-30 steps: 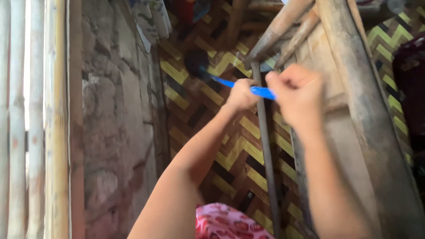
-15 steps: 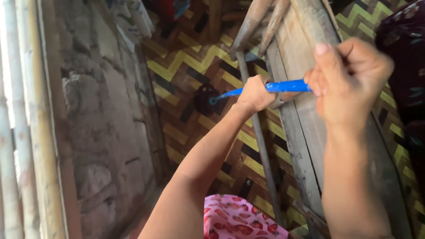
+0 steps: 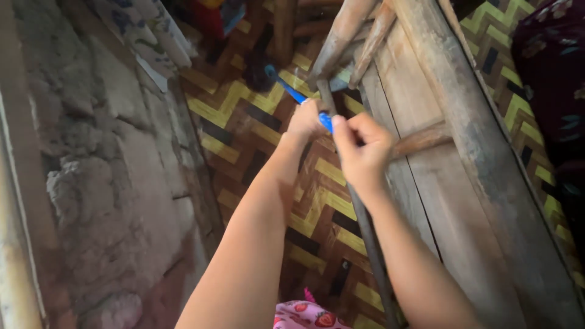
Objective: Mopping a patterned floor using a blue mop, moving furniture and containers as needed.
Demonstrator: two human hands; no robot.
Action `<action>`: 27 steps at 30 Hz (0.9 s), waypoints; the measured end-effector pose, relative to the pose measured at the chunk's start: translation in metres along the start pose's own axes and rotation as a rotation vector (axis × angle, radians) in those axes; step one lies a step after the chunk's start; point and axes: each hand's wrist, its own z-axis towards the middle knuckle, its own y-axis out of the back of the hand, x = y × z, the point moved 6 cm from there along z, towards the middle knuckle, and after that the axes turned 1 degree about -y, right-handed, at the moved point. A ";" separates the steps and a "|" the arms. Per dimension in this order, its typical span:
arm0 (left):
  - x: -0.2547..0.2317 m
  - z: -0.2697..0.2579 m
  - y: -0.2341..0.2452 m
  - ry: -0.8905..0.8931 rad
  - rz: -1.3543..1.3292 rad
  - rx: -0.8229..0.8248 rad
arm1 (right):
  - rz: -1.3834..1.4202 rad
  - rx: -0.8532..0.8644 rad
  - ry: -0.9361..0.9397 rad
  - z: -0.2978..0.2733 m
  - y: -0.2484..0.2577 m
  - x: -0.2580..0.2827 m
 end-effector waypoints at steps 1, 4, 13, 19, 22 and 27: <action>0.012 0.005 0.001 0.006 0.016 -0.017 | 0.039 0.027 -0.033 0.001 -0.011 -0.016; 0.038 0.011 -0.019 0.022 0.031 -0.053 | 0.027 0.053 -0.030 -0.001 -0.019 -0.034; -0.109 -0.070 0.019 0.199 -0.106 -0.187 | 0.189 0.196 -0.303 0.028 0.072 0.050; -0.170 -0.131 0.036 0.228 -0.300 -0.296 | 0.333 0.326 -0.245 0.012 0.109 0.122; -0.166 -0.135 0.045 0.259 -0.329 -0.296 | 0.284 0.307 -0.154 -0.007 0.102 0.136; -0.136 -0.112 0.053 0.174 -0.243 -0.343 | 0.332 0.194 -0.008 -0.014 0.082 0.129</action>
